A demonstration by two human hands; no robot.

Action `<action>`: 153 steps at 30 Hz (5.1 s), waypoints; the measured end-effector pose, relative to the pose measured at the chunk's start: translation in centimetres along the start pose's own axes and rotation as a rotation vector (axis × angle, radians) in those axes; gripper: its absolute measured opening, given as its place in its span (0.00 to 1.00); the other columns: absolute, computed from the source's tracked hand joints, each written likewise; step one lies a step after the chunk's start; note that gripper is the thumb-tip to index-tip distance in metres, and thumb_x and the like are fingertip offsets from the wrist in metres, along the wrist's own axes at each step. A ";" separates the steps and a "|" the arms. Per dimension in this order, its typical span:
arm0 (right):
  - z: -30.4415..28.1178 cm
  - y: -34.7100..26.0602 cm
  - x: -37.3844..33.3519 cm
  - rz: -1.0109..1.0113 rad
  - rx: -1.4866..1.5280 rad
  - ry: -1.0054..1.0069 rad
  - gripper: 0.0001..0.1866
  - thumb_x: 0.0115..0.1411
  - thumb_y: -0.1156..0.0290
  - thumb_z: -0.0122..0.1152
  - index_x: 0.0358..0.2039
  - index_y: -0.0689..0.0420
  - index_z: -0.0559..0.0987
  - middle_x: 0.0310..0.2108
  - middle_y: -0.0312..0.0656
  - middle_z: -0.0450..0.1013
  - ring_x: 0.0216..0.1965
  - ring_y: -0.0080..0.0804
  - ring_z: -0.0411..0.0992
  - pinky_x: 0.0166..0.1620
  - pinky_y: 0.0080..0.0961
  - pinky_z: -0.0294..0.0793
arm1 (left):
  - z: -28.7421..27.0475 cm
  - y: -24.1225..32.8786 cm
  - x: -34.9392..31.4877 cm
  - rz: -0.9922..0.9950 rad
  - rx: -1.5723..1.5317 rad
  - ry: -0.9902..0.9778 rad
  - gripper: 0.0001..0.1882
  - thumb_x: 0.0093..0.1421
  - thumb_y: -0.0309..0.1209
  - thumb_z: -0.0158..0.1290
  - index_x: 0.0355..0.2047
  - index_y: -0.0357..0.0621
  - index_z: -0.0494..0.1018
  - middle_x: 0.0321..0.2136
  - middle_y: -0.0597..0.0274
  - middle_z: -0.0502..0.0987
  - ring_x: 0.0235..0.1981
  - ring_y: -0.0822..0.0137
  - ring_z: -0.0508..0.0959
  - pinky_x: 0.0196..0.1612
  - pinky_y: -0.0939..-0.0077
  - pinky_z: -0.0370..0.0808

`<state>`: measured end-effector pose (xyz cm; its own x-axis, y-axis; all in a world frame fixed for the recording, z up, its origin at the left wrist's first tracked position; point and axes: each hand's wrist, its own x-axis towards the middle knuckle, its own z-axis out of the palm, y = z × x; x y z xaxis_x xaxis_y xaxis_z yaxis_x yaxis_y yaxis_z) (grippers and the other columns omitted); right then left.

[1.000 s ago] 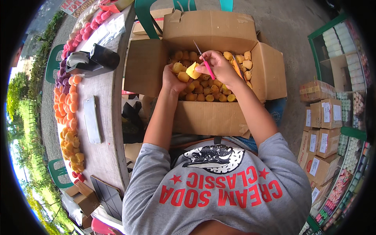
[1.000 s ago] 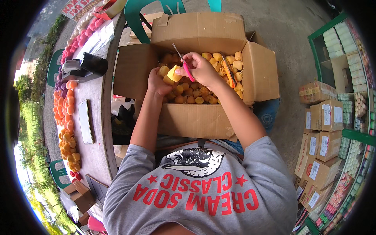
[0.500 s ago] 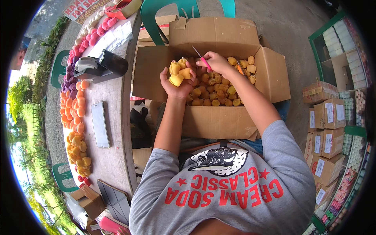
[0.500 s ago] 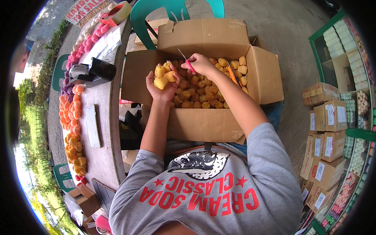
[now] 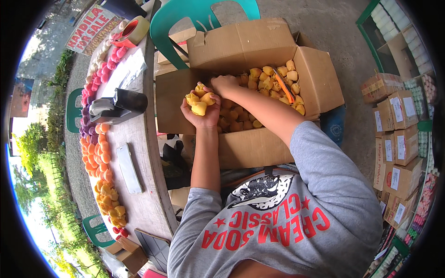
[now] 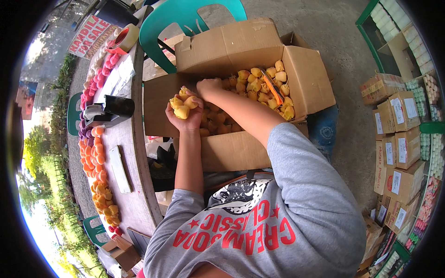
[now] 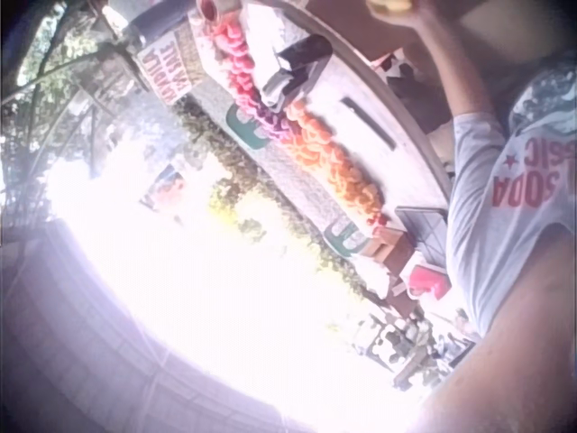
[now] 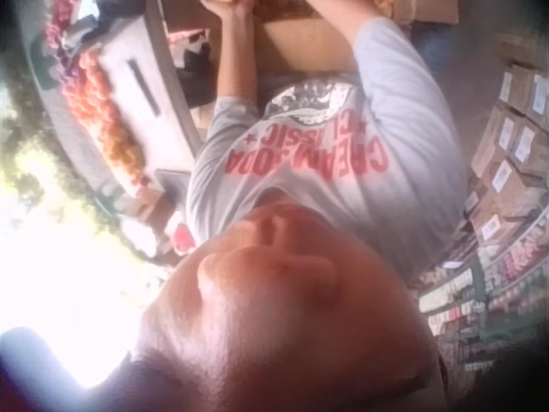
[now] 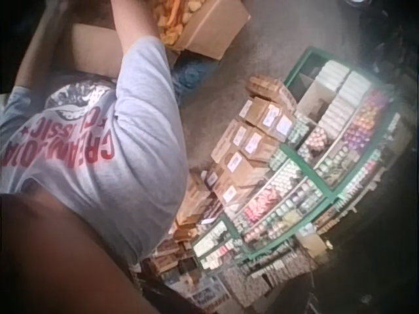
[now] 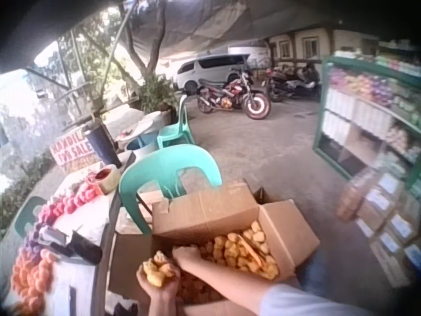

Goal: The person trims small yellow decorative items from a cardboard box using pink scissors. They pick each item, snip off a small portion, and place the trimmed items on a nearby table. The person continues this process repeatedly throughout the clip.

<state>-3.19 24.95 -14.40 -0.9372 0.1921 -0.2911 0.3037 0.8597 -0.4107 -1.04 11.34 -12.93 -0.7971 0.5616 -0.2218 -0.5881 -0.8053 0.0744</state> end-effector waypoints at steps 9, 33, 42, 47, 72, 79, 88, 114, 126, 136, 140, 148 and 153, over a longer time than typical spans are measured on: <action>-4.3 6.7 -3.2 -0.087 0.741 0.078 0.21 0.46 0.56 0.70 0.32 0.58 0.73 0.21 0.39 0.73 0.23 0.28 0.72 0.27 0.23 0.69 | 0.6 -0.8 0.1 -0.064 0.128 0.083 0.19 0.55 0.44 0.45 0.46 0.59 0.70 0.42 0.62 0.73 0.41 0.61 0.74 0.36 0.65 0.71; -3.5 5.7 -8.1 -0.012 1.258 -0.142 0.21 0.51 0.55 0.67 0.35 0.55 0.69 0.18 0.33 0.68 0.18 0.19 0.65 0.22 0.14 0.63 | 1.4 -1.5 -0.4 -0.255 0.261 -0.051 0.29 0.54 0.48 0.43 0.58 0.60 0.65 0.44 0.62 0.71 0.38 0.66 0.73 0.32 0.71 0.69; -2.9 6.2 -7.9 -0.019 1.339 -0.224 0.20 0.53 0.49 0.64 0.30 0.54 0.74 0.15 0.28 0.66 0.16 0.13 0.63 0.20 0.11 0.57 | 1.2 -1.5 -0.2 -0.239 0.307 -0.028 0.30 0.53 0.48 0.42 0.57 0.60 0.65 0.43 0.62 0.71 0.37 0.66 0.72 0.33 0.71 0.68; -2.7 6.1 -8.0 -0.042 1.552 -0.270 0.20 0.55 0.49 0.63 0.31 0.54 0.74 0.15 0.27 0.66 0.15 0.11 0.62 0.18 0.08 0.55 | 1.5 -1.6 -0.3 -0.226 0.302 -0.051 0.31 0.52 0.47 0.42 0.58 0.58 0.63 0.45 0.62 0.71 0.37 0.67 0.72 0.33 0.73 0.69; -2.7 6.1 -8.1 -0.098 1.390 -0.213 0.29 0.53 0.36 0.55 0.34 0.52 0.71 0.17 0.28 0.65 0.18 0.12 0.62 0.17 0.10 0.48 | 1.2 -1.7 -0.1 -0.249 0.350 -0.055 0.33 0.51 0.47 0.43 0.60 0.57 0.60 0.46 0.59 0.70 0.34 0.67 0.72 0.33 0.70 0.69; -3.5 6.3 -8.5 -0.079 1.303 -0.265 0.28 0.53 0.35 0.55 0.33 0.50 0.71 0.19 0.28 0.65 0.21 0.13 0.62 0.21 0.11 0.52 | 1.3 -1.8 -0.2 -0.260 0.377 -0.039 0.33 0.52 0.47 0.42 0.60 0.57 0.61 0.45 0.59 0.70 0.34 0.67 0.72 0.33 0.70 0.69; -3.1 6.6 -8.1 -0.076 1.294 -0.261 0.27 0.53 0.37 0.57 0.30 0.51 0.71 0.18 0.27 0.64 0.20 0.12 0.61 0.20 0.10 0.53 | 1.4 -1.9 -0.1 -0.255 0.426 -0.020 0.32 0.53 0.46 0.41 0.59 0.54 0.60 0.46 0.57 0.70 0.32 0.66 0.73 0.32 0.70 0.69; -3.1 6.5 -8.3 -0.118 1.364 -0.248 0.30 0.51 0.37 0.59 0.30 0.55 0.71 0.15 0.29 0.62 0.15 0.15 0.60 0.18 0.11 0.54 | 1.2 -1.8 -0.2 -0.259 0.373 -0.046 0.32 0.53 0.47 0.40 0.59 0.55 0.62 0.44 0.58 0.71 0.33 0.67 0.73 0.33 0.69 0.69; -2.2 7.4 -7.3 -0.125 1.324 -0.234 0.28 0.52 0.40 0.60 0.31 0.56 0.74 0.13 0.27 0.62 0.15 0.13 0.58 0.18 0.12 0.53 | 1.2 -1.8 -0.1 -0.263 0.362 -0.024 0.32 0.52 0.47 0.41 0.59 0.56 0.61 0.47 0.60 0.70 0.33 0.67 0.72 0.33 0.69 0.69; -0.8 8.1 -6.5 -0.011 0.691 0.287 0.30 0.45 0.48 0.70 0.35 0.59 0.70 0.29 0.43 0.73 0.34 0.36 0.73 0.38 0.30 0.70 | 1.3 -1.5 -0.5 -0.123 0.161 -0.074 0.28 0.52 0.48 0.41 0.56 0.65 0.65 0.52 0.56 0.67 0.34 0.66 0.73 0.29 0.70 0.68; 3.3 10.1 -5.1 0.000 0.278 -0.192 0.33 0.41 0.50 0.74 0.38 0.59 0.70 0.34 0.45 0.74 0.37 0.39 0.73 0.38 0.31 0.70 | 1.6 -1.9 -0.6 -0.168 0.110 -0.190 0.27 0.52 0.49 0.43 0.54 0.70 0.66 0.53 0.51 0.65 0.34 0.64 0.73 0.28 0.71 0.69; 5.5 6.1 -7.8 0.071 -0.061 -0.308 0.25 0.49 0.64 0.59 0.47 0.59 0.67 0.41 0.48 0.75 0.45 0.44 0.74 0.43 0.39 0.73 | 1.2 -1.9 -0.8 -0.297 0.157 -0.341 0.28 0.55 0.51 0.43 0.56 0.62 0.62 0.49 0.53 0.68 0.30 0.63 0.74 0.25 0.70 0.72; 4.2 7.3 -7.0 0.027 0.133 -0.347 0.23 0.48 0.61 0.59 0.44 0.59 0.69 0.40 0.47 0.75 0.43 0.43 0.74 0.43 0.36 0.72 | 0.8 -1.7 -0.7 -0.278 0.145 -0.240 0.28 0.55 0.51 0.43 0.54 0.56 0.63 0.52 0.55 0.68 0.31 0.61 0.75 0.27 0.69 0.73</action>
<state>6.33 27.86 -18.94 -0.8215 0.0222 -0.5698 0.3684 0.7833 -0.5007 0.37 12.44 -12.12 -0.6042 0.7966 -0.0204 -0.7853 -0.5910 0.1844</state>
